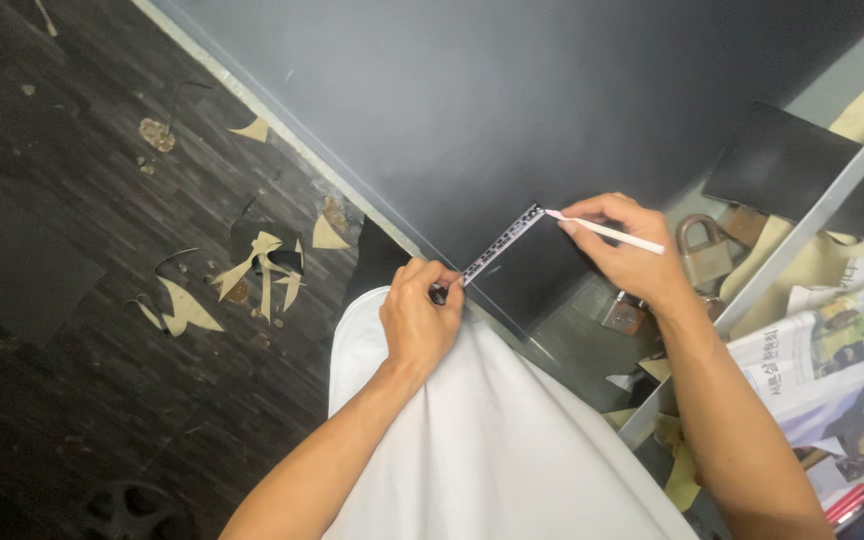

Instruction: The person uses a long white ruler and a white marker to draw straight lines on a large black board. They then use a flexible measuring tape to mark additional lines on the board and on a newspaper placed on top of it.

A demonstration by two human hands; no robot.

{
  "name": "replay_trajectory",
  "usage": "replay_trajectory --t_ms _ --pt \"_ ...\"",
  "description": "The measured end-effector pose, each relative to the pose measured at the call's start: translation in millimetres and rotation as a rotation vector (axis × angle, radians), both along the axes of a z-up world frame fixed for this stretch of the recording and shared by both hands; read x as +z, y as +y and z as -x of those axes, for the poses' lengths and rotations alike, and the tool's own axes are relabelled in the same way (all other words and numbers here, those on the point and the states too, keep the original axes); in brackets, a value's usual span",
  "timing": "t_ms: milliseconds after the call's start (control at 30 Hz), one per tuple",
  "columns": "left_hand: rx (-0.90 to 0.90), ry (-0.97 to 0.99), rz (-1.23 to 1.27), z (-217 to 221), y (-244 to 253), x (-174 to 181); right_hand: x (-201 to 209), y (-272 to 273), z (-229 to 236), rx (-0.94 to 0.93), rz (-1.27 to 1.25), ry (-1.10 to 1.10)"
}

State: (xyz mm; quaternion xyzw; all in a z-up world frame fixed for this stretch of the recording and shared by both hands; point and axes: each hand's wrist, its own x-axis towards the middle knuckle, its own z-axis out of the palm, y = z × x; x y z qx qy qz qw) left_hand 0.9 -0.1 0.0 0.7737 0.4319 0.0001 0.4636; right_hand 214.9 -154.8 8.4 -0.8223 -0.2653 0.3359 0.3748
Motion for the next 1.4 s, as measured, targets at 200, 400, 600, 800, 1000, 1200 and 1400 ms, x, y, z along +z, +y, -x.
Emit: replay_trajectory --t_ms 200,400,600,800,1000,1200,1400 --pt "-0.016 -0.001 -0.014 0 0 1 -2 -2 -1 0.053 -0.004 -0.022" --pt "0.0 -0.016 0.003 0 0 3 -3 -2 -1 0.101 -0.019 -0.122" --pt "-0.019 0.027 0.005 -2 3 3 -1 5 -2 0.086 0.008 -0.1" --pt "-0.018 -0.008 0.004 0 2 3 0 3 -4 0.082 0.015 -0.052" --pt "-0.022 -0.047 -0.022 1 3 0 0 2 -5 0.094 -0.002 -0.059" --pt "-0.003 -0.03 0.025 1 3 0 0 4 -4 0.103 0.056 -0.103" --pt "0.009 0.009 0.079 -3 6 1 6 14 -1 0.064 0.068 -0.116"
